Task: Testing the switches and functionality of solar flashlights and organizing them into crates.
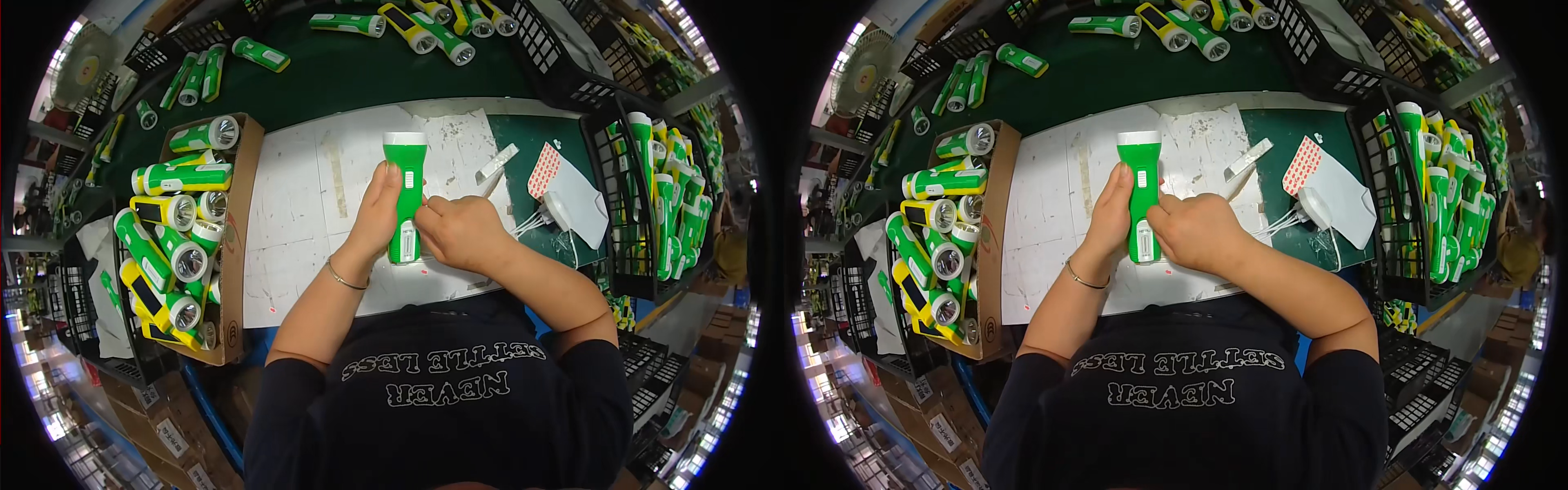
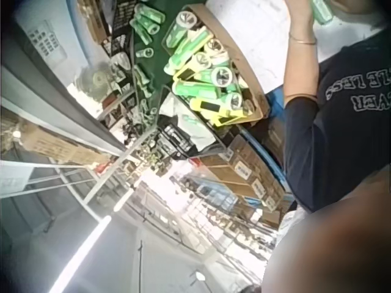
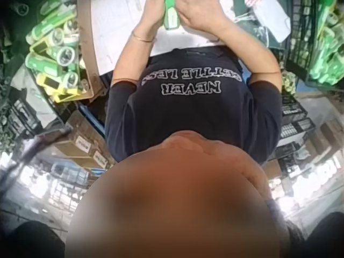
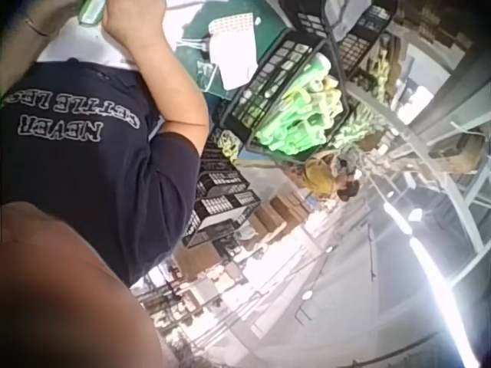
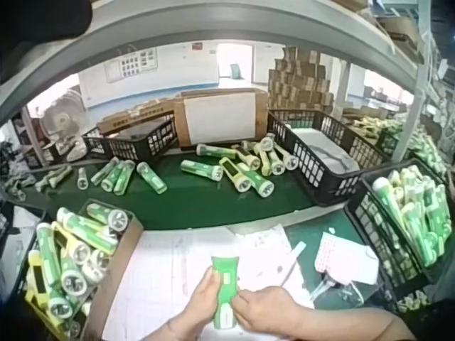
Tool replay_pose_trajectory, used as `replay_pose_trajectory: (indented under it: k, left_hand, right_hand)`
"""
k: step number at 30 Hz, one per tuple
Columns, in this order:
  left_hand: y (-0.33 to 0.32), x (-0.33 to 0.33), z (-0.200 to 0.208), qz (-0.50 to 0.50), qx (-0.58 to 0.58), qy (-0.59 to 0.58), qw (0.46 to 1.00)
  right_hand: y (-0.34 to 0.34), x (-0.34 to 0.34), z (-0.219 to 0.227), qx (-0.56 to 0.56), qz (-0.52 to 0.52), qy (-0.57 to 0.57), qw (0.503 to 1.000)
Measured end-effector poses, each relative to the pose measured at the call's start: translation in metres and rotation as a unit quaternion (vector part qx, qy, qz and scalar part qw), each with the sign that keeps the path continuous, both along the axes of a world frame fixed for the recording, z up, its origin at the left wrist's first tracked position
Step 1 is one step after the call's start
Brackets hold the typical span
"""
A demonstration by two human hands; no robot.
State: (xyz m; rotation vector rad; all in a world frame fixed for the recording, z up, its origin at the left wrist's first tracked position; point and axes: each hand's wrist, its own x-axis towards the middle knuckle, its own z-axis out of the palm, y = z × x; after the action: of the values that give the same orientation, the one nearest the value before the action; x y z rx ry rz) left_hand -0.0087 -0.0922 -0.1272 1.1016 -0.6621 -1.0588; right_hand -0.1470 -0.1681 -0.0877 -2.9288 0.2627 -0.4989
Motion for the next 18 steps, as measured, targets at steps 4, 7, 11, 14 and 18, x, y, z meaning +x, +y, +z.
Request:
replay_pose_trajectory:
  k: [4,7,11,14,18]
  left_hand:
    - [-0.002,0.016,-0.002,0.03,0.012,0.114,0.993]
    - [0.0,0.02,-0.005,0.051,-0.022,0.136,0.989]
    - [0.001,0.008,-0.002,0.011,-0.05,0.183,0.982]
    - [0.001,-0.004,0.007,0.006,0.005,0.087,0.996]
    - [0.012,-0.003,0.023,-0.029,0.058,0.004,0.998]
  right_hand:
    - [0.015,-0.019,0.007,0.107,0.176,0.011,0.978]
    - [0.028,-0.024,0.006,0.101,0.229,-0.01,0.968]
    - [0.02,-0.008,-0.007,0.279,-0.044,-0.087,0.955]
    - [0.003,0.005,-0.012,0.375,-0.08,-0.123,0.915]
    - [-0.026,0.0,-0.001,0.46,-0.143,-0.108,0.87]
